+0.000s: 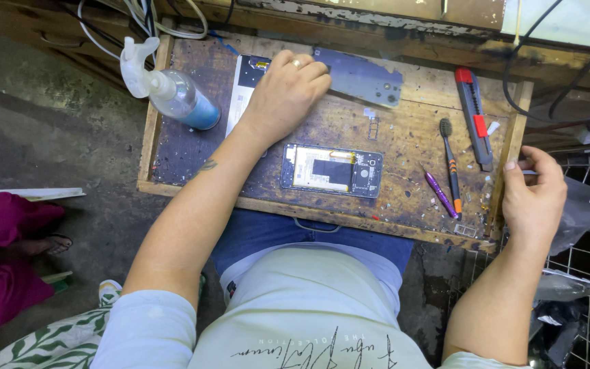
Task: The person uses a screwdriver to remove screws from a disassembled smartphone lying on a wooden workbench. They then use a small metal tool to pry and disconnect internal components, including a ribbon cable, while handling the phone's internal frame and battery area.
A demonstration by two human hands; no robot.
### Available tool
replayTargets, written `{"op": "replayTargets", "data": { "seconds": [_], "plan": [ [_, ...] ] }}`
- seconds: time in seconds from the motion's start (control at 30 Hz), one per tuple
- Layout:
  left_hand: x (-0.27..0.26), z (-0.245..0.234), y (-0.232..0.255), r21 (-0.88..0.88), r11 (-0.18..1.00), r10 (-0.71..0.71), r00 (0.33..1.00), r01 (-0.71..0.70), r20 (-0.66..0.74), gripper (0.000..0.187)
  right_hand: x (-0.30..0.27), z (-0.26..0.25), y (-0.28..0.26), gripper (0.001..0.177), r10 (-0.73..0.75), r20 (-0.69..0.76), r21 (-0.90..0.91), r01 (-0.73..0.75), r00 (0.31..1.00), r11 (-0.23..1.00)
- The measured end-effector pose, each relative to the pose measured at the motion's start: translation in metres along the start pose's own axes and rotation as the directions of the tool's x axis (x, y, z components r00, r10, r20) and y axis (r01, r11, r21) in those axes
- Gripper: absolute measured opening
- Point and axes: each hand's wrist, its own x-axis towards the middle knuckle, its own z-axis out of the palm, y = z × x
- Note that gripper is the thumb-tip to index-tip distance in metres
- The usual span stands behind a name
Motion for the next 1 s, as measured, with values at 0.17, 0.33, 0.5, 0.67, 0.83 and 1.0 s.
{"op": "replayTargets", "data": {
  "seconds": [0.17,0.33,0.5,0.67,0.83,1.0],
  "plan": [
    [-0.006,-0.012,0.010,0.039,0.995,-0.090,0.996,0.089,0.008,0.006,-0.006,0.003,0.008,0.029,0.222,0.076,0.062,-0.226,0.972,0.972],
    [-0.058,-0.059,0.041,-0.142,0.962,-0.241,0.970,0.235,-0.026,0.017,-0.007,0.011,0.027,0.031,0.227,0.240,0.222,-0.281,0.944,0.934],
    [-0.130,-0.097,0.056,-0.057,0.808,-0.571,0.755,0.587,-0.324,0.010,-0.009,0.013,0.037,0.031,0.238,0.279,0.377,-0.334,0.930,0.864],
    [-0.166,-0.119,0.026,0.434,0.538,-0.658,0.682,0.723,-0.319,0.053,-0.010,0.014,0.036,0.030,0.220,0.265,0.363,-0.309,0.939,0.879],
    [-0.167,-0.117,0.013,0.028,0.277,-0.956,0.272,0.961,0.108,0.052,-0.012,0.014,0.041,0.030,0.215,0.268,0.369,-0.307,0.939,0.877],
    [-0.175,-0.118,0.023,0.072,0.221,-0.974,0.217,0.973,0.067,0.044,-0.020,0.011,0.043,0.033,0.246,0.276,0.398,-0.343,0.929,0.851]
  ]
}}
